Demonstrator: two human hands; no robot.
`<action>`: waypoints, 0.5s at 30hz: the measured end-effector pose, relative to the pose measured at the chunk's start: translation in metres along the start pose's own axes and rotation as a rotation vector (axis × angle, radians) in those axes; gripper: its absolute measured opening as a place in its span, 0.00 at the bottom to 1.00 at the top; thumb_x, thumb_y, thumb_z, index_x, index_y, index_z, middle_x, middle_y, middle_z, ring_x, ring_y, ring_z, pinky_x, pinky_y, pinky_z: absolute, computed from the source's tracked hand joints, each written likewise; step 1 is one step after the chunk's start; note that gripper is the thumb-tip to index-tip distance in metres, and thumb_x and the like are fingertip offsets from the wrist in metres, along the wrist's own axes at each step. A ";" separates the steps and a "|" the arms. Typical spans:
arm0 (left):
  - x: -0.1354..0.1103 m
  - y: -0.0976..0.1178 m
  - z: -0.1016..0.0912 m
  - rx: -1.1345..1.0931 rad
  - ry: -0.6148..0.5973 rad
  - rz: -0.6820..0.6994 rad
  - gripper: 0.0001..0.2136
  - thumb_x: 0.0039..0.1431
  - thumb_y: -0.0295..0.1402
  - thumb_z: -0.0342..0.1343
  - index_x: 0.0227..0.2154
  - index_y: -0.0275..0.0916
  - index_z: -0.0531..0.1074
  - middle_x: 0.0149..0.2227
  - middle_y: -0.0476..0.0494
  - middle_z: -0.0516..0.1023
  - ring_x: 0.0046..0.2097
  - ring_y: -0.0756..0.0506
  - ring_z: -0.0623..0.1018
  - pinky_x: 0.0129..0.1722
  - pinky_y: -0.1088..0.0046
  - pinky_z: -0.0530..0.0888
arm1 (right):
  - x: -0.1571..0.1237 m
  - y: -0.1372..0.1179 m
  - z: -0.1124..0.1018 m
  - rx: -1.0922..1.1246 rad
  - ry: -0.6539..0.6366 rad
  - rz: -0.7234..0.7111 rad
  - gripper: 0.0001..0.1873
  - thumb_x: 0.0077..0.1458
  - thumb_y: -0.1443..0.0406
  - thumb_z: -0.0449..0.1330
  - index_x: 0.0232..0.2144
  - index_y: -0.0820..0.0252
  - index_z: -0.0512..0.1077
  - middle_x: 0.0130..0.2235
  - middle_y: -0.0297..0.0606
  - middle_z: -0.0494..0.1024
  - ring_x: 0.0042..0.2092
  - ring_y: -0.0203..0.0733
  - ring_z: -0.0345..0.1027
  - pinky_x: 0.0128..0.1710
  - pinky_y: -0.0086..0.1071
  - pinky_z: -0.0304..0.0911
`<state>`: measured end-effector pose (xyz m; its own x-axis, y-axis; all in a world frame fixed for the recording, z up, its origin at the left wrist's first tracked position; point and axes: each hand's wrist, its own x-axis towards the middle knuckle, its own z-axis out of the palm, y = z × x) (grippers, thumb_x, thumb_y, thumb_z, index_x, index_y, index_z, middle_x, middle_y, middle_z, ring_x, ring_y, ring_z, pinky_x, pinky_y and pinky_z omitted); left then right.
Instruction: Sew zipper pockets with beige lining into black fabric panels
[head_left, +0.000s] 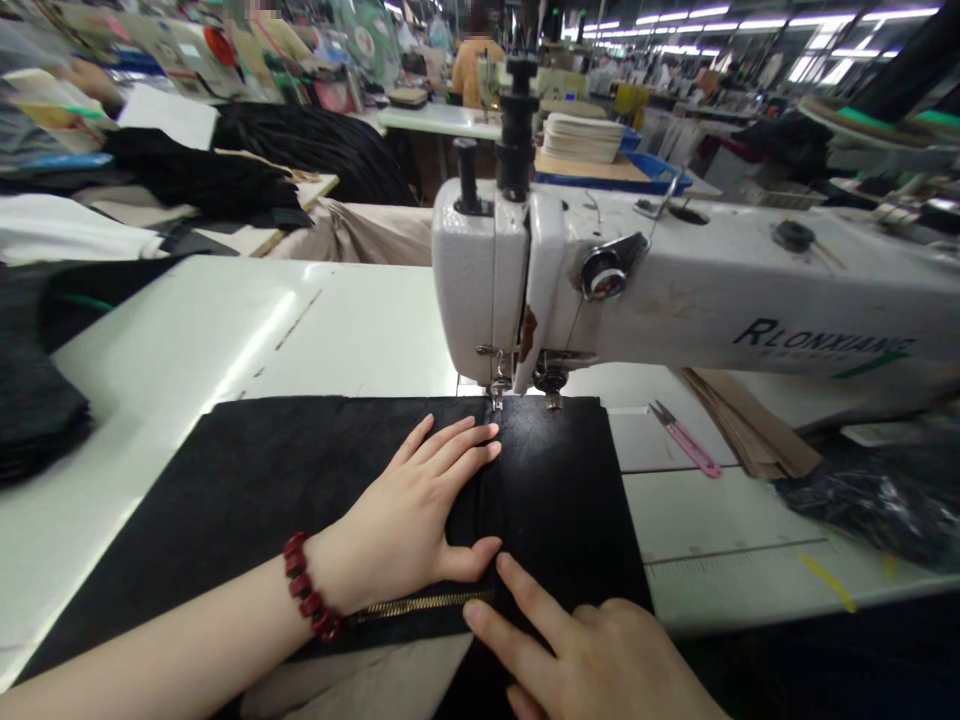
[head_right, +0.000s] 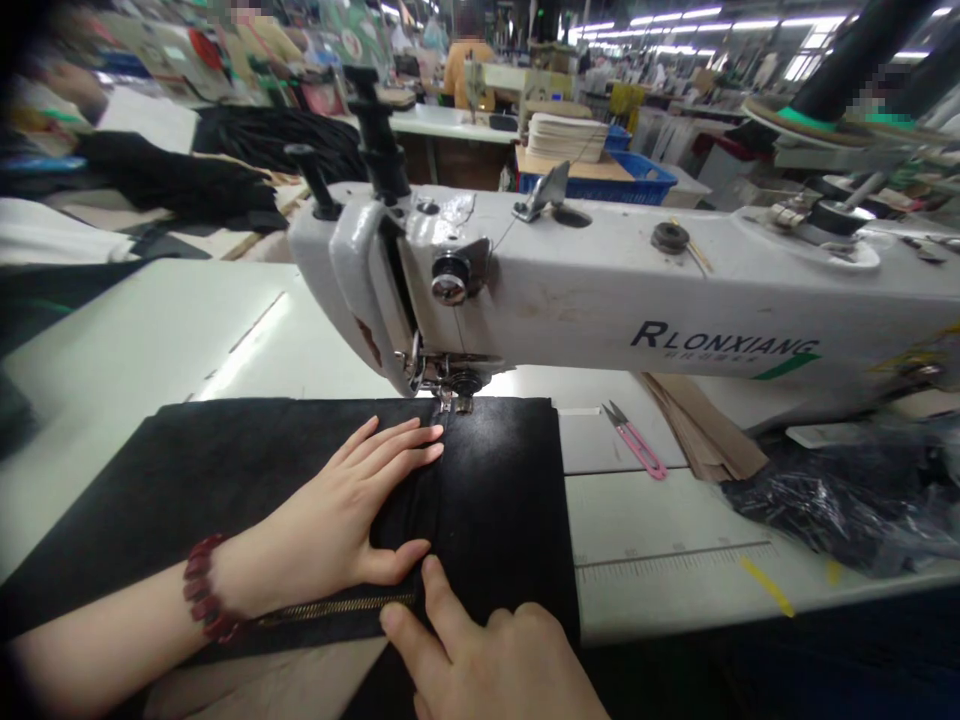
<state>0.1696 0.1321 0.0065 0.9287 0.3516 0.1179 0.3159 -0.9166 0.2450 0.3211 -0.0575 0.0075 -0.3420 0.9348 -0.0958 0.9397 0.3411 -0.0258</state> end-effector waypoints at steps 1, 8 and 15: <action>0.001 -0.001 0.000 0.001 0.004 0.000 0.37 0.54 0.52 0.60 0.63 0.41 0.60 0.67 0.40 0.60 0.69 0.35 0.58 0.69 0.45 0.50 | 0.001 0.001 -0.001 -0.002 -0.006 0.001 0.34 0.58 0.52 0.60 0.65 0.45 0.60 0.64 0.46 0.65 0.20 0.41 0.74 0.12 0.35 0.62; 0.006 -0.010 0.000 0.004 0.003 0.001 0.37 0.54 0.54 0.58 0.63 0.42 0.59 0.68 0.42 0.59 0.69 0.36 0.58 0.70 0.46 0.50 | 0.010 0.005 -0.012 -0.018 -0.075 0.005 0.36 0.56 0.52 0.61 0.65 0.45 0.60 0.64 0.47 0.64 0.20 0.40 0.74 0.13 0.34 0.64; 0.011 -0.013 -0.003 0.015 0.003 0.012 0.36 0.55 0.53 0.59 0.63 0.42 0.59 0.67 0.42 0.61 0.68 0.36 0.58 0.69 0.46 0.51 | 0.014 0.007 -0.017 0.053 -0.108 0.032 0.36 0.58 0.53 0.61 0.66 0.46 0.59 0.66 0.47 0.59 0.23 0.42 0.76 0.16 0.36 0.68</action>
<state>0.1747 0.1487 0.0073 0.9319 0.3411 0.1234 0.3077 -0.9235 0.2292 0.3228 -0.0398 0.0230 -0.3114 0.9280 -0.2044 0.9503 0.3027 -0.0734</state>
